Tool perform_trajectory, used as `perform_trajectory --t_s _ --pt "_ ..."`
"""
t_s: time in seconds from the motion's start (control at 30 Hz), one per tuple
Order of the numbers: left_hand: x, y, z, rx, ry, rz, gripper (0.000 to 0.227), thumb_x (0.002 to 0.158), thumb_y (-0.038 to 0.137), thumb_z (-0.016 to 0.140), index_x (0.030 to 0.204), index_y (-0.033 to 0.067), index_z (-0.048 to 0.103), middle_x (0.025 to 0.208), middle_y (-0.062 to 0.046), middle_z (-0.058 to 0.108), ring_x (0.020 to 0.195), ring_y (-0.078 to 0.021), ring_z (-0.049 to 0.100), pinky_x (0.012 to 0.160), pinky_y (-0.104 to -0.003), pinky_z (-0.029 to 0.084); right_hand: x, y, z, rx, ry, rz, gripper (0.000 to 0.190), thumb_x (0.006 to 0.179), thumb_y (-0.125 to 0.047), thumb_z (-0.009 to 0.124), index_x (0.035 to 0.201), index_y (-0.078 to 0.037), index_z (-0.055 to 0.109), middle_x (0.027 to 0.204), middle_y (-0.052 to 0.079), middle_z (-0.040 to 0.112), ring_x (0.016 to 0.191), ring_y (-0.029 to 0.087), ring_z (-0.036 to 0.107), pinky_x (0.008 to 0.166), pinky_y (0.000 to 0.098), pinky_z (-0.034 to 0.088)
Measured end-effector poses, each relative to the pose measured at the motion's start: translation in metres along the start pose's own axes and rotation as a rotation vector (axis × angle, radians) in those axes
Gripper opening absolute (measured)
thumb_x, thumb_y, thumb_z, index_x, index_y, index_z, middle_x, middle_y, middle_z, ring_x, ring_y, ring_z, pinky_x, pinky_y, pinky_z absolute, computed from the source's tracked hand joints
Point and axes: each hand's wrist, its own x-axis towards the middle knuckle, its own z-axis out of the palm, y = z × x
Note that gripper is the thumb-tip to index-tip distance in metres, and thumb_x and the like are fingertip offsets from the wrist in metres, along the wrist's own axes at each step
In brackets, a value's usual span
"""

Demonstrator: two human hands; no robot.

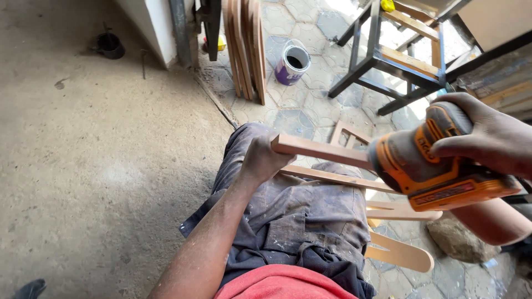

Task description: Sanding wooden frame components using an electric orbital sander to smooth surfaces and edges.

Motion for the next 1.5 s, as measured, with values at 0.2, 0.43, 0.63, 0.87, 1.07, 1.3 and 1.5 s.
perform_trajectory --t_s 0.2,0.43,0.63,0.87,1.07,1.3,1.5 --pt "-0.026 0.041 -0.023 -0.138 0.012 0.174 0.023 0.072 0.015 0.087 0.076 0.0103 0.066 0.061 0.000 0.071 0.047 -0.0093 0.061 0.040 -0.026 0.046 0.003 -0.003 -0.002 0.093 -0.200 0.254 0.087 0.081 0.004 0.071 0.158 -0.022 0.039 0.144 0.027 0.053 0.127 0.054 0.060 0.107 0.0652 0.055" --pt "-0.035 0.045 -0.019 -0.048 0.055 0.323 0.022 0.067 0.013 0.086 0.074 0.0122 0.065 0.062 0.001 0.066 0.046 -0.0157 0.058 0.046 -0.033 0.046 -0.020 -0.087 0.010 0.003 -0.306 -0.077 0.092 0.066 -0.006 0.071 0.153 -0.025 0.049 0.133 0.024 0.064 0.113 0.049 0.071 0.086 0.0634 0.064" --pt "-0.031 -0.002 0.002 0.054 0.017 0.327 0.017 0.085 0.006 0.082 0.078 0.0098 0.067 0.063 -0.004 0.071 0.054 -0.0106 0.071 0.046 -0.019 0.061 -0.050 -0.146 0.014 -0.197 -0.290 -0.415 0.094 0.063 -0.021 0.070 0.153 -0.036 0.044 0.125 0.012 0.073 0.098 0.036 0.081 0.074 0.0518 0.072" --pt "-0.034 0.033 -0.027 -0.097 0.078 0.346 0.029 0.069 0.009 0.086 0.067 0.0109 0.057 0.058 -0.001 0.061 0.045 -0.0118 0.048 0.041 -0.030 0.039 -0.041 -0.112 0.008 -0.161 -0.272 -0.181 0.090 0.062 -0.016 0.072 0.149 -0.029 0.051 0.123 0.011 0.074 0.099 0.036 0.074 0.081 0.0490 0.061" --pt "-0.038 0.051 -0.038 -0.095 0.080 0.362 0.020 0.067 0.003 0.080 0.070 0.0087 0.061 0.062 -0.002 0.064 0.048 -0.0168 0.055 0.047 -0.033 0.046 -0.024 -0.022 0.005 0.007 -0.220 0.107 0.083 0.066 -0.003 0.072 0.146 -0.018 0.056 0.129 0.020 0.070 0.113 0.041 0.068 0.095 0.0533 0.055" --pt "-0.039 0.044 -0.039 -0.089 0.038 0.319 0.019 0.067 0.006 0.083 0.074 0.0098 0.065 0.064 -0.003 0.068 0.048 -0.0153 0.057 0.045 -0.032 0.047 -0.021 0.021 0.007 0.063 -0.155 0.256 0.085 0.077 0.000 0.073 0.155 -0.020 0.045 0.136 0.029 0.061 0.117 0.053 0.067 0.095 0.0616 0.060" --pt "-0.041 0.053 -0.043 -0.153 0.063 0.375 0.019 0.065 0.003 0.080 0.071 0.0109 0.064 0.065 0.000 0.067 0.052 -0.0140 0.059 0.050 -0.030 0.048 -0.030 -0.019 0.017 -0.069 -0.150 0.080 0.087 0.068 -0.006 0.078 0.148 -0.027 0.052 0.129 0.018 0.070 0.113 0.040 0.071 0.094 0.0533 0.059"
